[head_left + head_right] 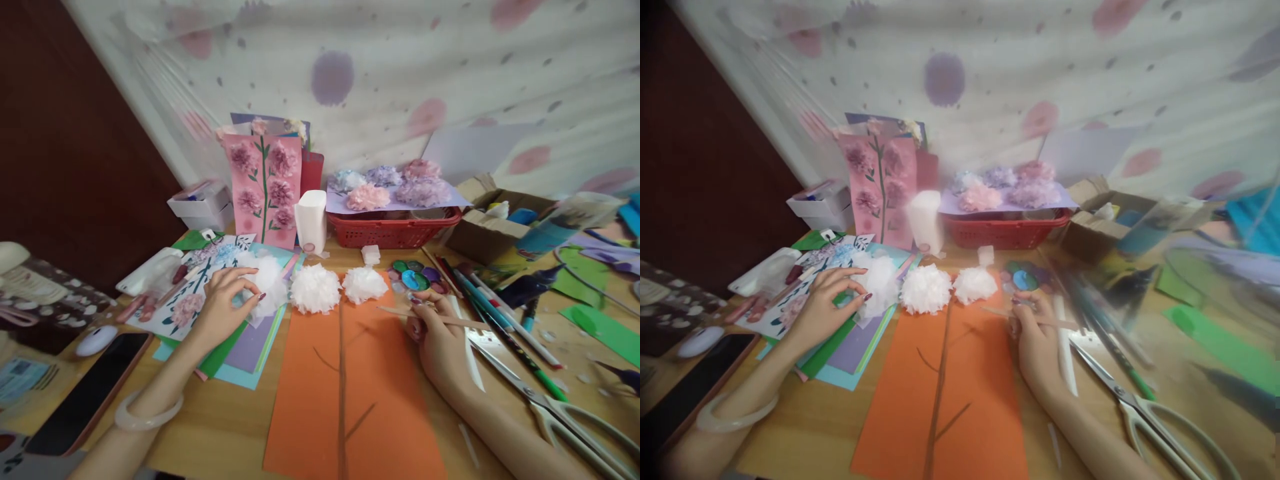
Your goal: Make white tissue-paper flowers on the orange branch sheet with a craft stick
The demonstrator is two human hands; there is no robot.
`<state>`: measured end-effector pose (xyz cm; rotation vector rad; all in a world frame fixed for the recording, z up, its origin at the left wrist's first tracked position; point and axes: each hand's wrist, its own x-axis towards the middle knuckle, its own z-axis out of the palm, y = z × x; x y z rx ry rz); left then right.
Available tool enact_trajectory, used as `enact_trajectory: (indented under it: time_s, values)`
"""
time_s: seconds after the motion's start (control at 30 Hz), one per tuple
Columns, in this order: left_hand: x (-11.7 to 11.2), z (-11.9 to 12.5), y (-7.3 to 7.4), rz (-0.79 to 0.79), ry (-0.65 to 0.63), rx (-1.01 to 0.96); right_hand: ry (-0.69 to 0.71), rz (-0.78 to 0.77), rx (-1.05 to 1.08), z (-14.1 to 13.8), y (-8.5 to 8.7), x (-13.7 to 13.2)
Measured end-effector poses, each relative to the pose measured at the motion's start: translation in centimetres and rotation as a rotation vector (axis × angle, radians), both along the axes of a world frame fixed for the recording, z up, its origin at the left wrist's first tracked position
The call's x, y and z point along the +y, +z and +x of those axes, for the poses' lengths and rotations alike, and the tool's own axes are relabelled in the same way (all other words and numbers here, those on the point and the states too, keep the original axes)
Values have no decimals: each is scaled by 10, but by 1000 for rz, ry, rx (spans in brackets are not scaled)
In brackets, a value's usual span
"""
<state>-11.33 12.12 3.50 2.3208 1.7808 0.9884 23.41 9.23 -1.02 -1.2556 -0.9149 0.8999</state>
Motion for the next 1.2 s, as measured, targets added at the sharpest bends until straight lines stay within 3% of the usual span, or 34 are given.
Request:
enact_trajectory:
  time_s: [0.07,0.23,0.4,0.5,0.6,0.73,0.9,1.2]
  values:
    - [-4,2,5,-26,-18,-137,5,-27,79,-2,3,-4]
    - [-13,29,19,-316,-39,-491,37,-55,112,-7,10,-14]
    - [-24,84,28,-680,-317,-766,98,-70,181,-11,12,-24]
    - [-29,116,26,-891,-470,-830,158,-71,200,-13,12,-28]
    - [-28,137,19,-928,-524,-822,204,-72,217,-15,13,-30]
    - [-24,149,4,-906,-482,-746,236,-109,226,-17,19,-31]
    - [-24,150,-10,-1020,-489,-824,280,-128,226,-19,24,-32]
    - [-22,142,-15,-1065,-520,-858,286,-152,193,-17,23,-32]
